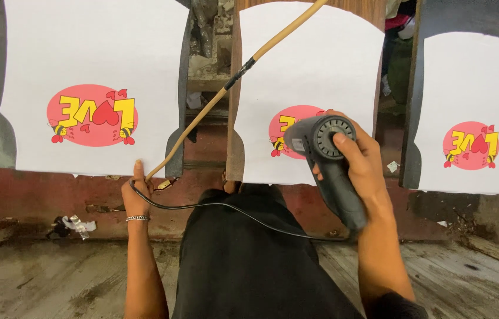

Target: Using a handheld heat gun to dry freshly printed ink on a series of shirts at a screen printing station.

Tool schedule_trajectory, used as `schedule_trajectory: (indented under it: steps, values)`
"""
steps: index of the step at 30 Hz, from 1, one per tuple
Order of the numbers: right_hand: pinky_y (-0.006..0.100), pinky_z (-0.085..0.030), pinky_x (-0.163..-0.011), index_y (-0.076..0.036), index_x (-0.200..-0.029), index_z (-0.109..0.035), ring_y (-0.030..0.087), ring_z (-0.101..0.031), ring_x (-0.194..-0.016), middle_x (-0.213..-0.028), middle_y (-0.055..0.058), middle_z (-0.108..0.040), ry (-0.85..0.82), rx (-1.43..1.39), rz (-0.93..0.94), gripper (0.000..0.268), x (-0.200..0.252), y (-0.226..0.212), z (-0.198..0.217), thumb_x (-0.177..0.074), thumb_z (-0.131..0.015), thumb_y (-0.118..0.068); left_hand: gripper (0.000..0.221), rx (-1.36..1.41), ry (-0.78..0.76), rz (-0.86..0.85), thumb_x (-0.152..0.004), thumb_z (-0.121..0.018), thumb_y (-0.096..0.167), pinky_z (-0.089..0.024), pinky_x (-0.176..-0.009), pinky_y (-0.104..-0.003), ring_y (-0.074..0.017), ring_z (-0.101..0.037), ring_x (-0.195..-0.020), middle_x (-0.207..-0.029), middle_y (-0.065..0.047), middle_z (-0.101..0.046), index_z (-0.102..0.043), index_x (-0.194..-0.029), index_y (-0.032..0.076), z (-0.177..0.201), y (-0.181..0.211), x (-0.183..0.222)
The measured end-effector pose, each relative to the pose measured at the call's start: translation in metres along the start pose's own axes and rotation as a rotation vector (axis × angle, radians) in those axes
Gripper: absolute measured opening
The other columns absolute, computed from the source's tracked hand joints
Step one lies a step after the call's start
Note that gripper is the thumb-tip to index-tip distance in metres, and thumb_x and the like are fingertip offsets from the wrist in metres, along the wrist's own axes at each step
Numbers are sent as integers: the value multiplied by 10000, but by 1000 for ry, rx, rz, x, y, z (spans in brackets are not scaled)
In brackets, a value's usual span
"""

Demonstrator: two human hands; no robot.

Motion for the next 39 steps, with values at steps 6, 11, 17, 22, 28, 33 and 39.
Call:
schedule_trajectory:
  steps: [6,11,17,22,28,33,39]
  values:
    - [388,-645,-452,-13,-1079,-685,315,-729,-513,-626,244,-675,34,-77,-52,321,1,8,4,-1005,-598,-313,897,12,26,15,-1130,-383,739,-416,-568,-360,-271,-534,-547,-486,-115,-503,-520,-514,102,3,21,15]
    - [383,-628,-503,-61,-1011,-675,250,-681,-529,-624,177,-633,122,78,-21,274,10,-19,17,-1018,-626,-330,899,11,36,9,-1132,-373,737,-392,-520,-354,-264,-519,-493,-472,-108,-488,-521,-508,108,-2,-3,-1]
    - [398,-642,-482,-25,-1072,-656,313,-712,-510,-621,235,-651,137,-41,-14,300,3,-2,27,-1030,-598,-315,859,83,54,33,-1132,-416,728,-377,-473,-319,-235,-514,-455,-465,-89,-476,-519,-538,116,-5,-13,-5]
    - [386,-608,-520,-78,-1059,-692,228,-660,-577,-653,163,-632,158,168,-23,256,20,-22,29,-1019,-633,-324,850,97,57,41,-1138,-448,715,-385,-496,-316,-239,-513,-473,-468,-94,-478,-513,-547,107,-4,-15,-6]
    - [392,-629,-631,-85,-993,-701,210,-674,-646,-730,136,-677,178,131,-61,309,20,-23,13,-1029,-603,-375,907,86,70,-17,-1142,-409,746,-376,-502,-331,-242,-490,-471,-463,-111,-469,-504,-505,107,-2,3,6]
    - [390,-634,-582,-77,-883,-675,242,-684,-568,-657,150,-641,184,91,-63,243,28,-30,30,-1015,-645,-279,906,36,70,17,-1145,-380,734,-392,-539,-353,-272,-508,-521,-473,-113,-479,-488,-497,110,-5,-8,-1]
    - [409,-589,-744,-112,-1012,-711,212,-645,-722,-756,114,-649,228,141,-38,221,18,-32,33,-1029,-635,-318,916,38,67,17,-1140,-373,753,-390,-543,-344,-262,-501,-510,-475,-106,-480,-504,-511,101,-3,-3,1]
Point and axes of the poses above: each hand's wrist, its own x-axis away from the middle knuckle, its own z-axis out of the back of the hand, y = z × x, the point moved 8 cm from there along -x, towards the middle knuckle
